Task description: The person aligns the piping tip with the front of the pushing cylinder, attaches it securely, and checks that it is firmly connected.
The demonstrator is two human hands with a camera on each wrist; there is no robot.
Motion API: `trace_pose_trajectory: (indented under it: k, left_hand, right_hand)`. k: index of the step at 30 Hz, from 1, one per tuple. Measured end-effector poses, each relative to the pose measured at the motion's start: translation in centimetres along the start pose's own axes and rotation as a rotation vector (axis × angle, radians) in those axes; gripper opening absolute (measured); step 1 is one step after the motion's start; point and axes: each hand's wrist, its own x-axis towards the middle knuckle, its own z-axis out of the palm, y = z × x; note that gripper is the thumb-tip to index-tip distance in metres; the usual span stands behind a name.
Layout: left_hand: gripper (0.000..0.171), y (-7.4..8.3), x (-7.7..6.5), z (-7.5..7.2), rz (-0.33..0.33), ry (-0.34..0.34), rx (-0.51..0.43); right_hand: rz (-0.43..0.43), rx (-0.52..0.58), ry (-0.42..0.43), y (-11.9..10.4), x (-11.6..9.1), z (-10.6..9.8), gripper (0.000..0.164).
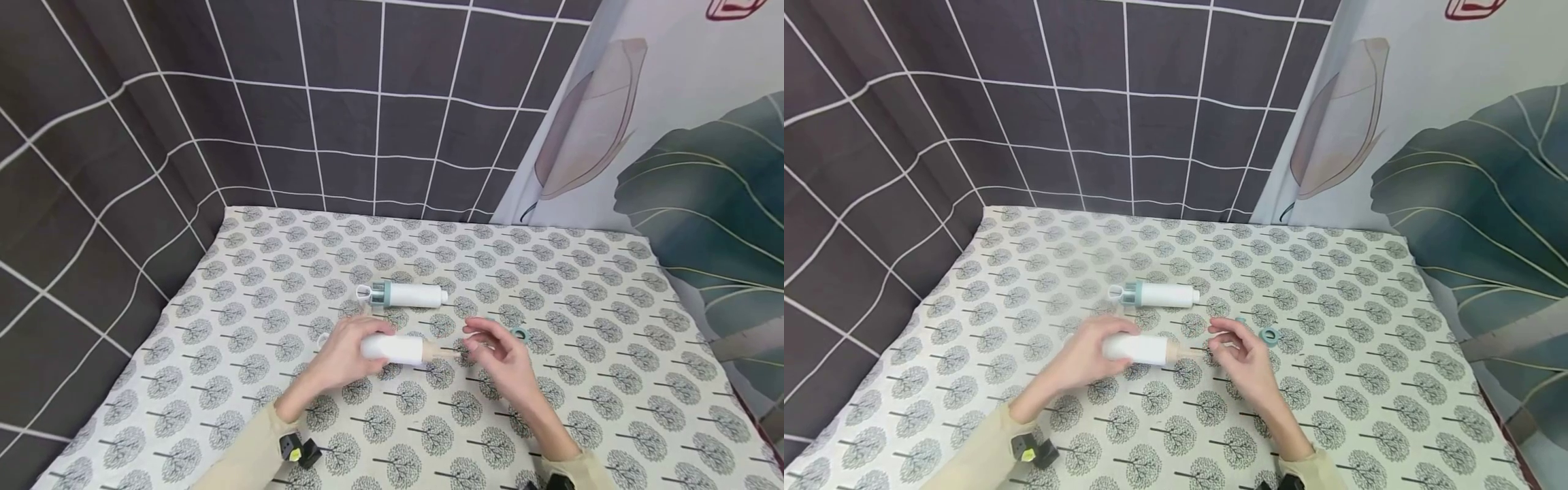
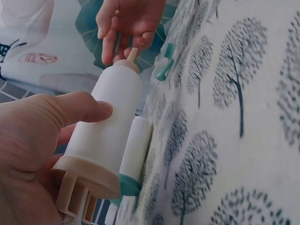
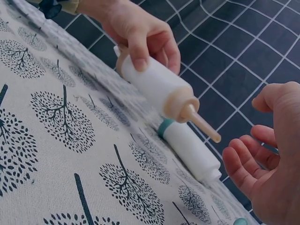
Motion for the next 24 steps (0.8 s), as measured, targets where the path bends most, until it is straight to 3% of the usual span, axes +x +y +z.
trace_pose_trajectory:
  k: [8, 24]
  left_hand:
    - [0.045, -1.2, -0.2, 0.2, -0.032, 0.011, 0.024]
    - [0.045, -2.2, -0.3, 0.3, -0.050, 0.012, 0.023]
  right_hand:
    - [0.032, 0.000, 0.004, 0.1, -0.1, -0.3, 0.037]
    - [-0.003, 0.031, -0.005, 0.4, -0.2, -0.4, 0.034]
